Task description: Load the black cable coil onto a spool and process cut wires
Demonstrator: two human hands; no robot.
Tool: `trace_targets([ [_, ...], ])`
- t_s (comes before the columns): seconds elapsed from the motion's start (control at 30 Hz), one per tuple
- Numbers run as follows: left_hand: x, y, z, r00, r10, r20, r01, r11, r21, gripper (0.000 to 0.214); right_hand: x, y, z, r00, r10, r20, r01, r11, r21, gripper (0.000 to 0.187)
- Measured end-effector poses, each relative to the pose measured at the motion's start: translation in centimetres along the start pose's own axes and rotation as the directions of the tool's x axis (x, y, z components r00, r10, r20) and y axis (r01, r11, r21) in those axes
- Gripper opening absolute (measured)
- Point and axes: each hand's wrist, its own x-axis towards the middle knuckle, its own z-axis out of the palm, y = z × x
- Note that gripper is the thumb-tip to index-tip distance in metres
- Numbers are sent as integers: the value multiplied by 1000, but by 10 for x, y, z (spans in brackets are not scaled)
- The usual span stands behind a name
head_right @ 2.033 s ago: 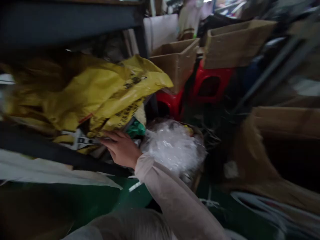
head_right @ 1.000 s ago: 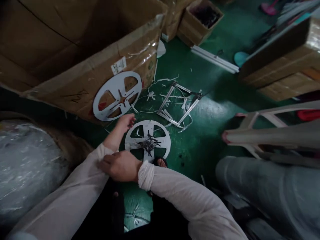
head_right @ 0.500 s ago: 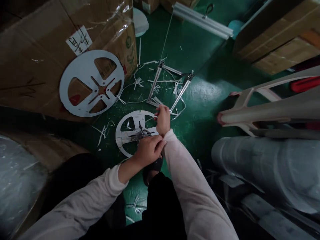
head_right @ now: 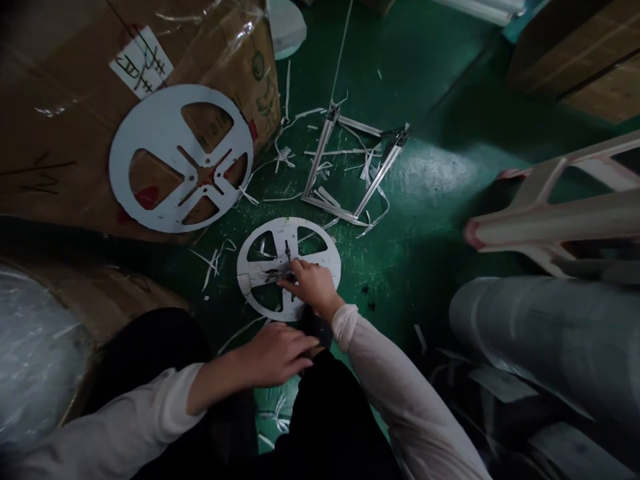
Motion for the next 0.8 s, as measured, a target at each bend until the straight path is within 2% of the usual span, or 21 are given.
trace_targets([
  [0.1,-36,-36,-5,977,-214,-1,214,975,-55,26,-2,-1,14,999,-20,32,22,996,-86,44],
  [0.17,-49,-60,-14,929,-370,-20,368,926,-84,26,0,3,16,996,-64,55,69,992,-107,32],
  [0.23,-52,-85,-25,871,-488,-65,477,869,-134,29,-1,12,17,988,-153,36,155,986,-59,27],
  [0.3,-42,-108,-35,817,-555,-158,523,828,-201,34,-7,24,19,980,-182,-81,188,980,71,34],
  [0.33,-32,-118,-39,793,-570,-213,530,819,-218,37,-11,30,23,975,-136,-175,164,974,159,36],
  [0.4,-6,-134,-44,769,-562,-306,531,827,-184,41,-20,41,33,937,49,-346,77,937,342,30],
  [0.47,25,-143,-45,791,-509,-339,511,855,-89,44,-25,49,48,891,182,-416,36,885,464,21],
  [0.6,77,-151,-41,891,-356,-282,412,895,172,32,-20,53,72,909,113,-400,95,881,464,14],
  [0.7,90,-155,-41,927,-297,-228,363,864,349,27,-17,55,77,928,69,-366,74,929,363,16],
  [0.8,88,-160,-43,940,-256,-226,333,834,441,30,-19,61,74,940,63,-336,26,966,256,20],
])
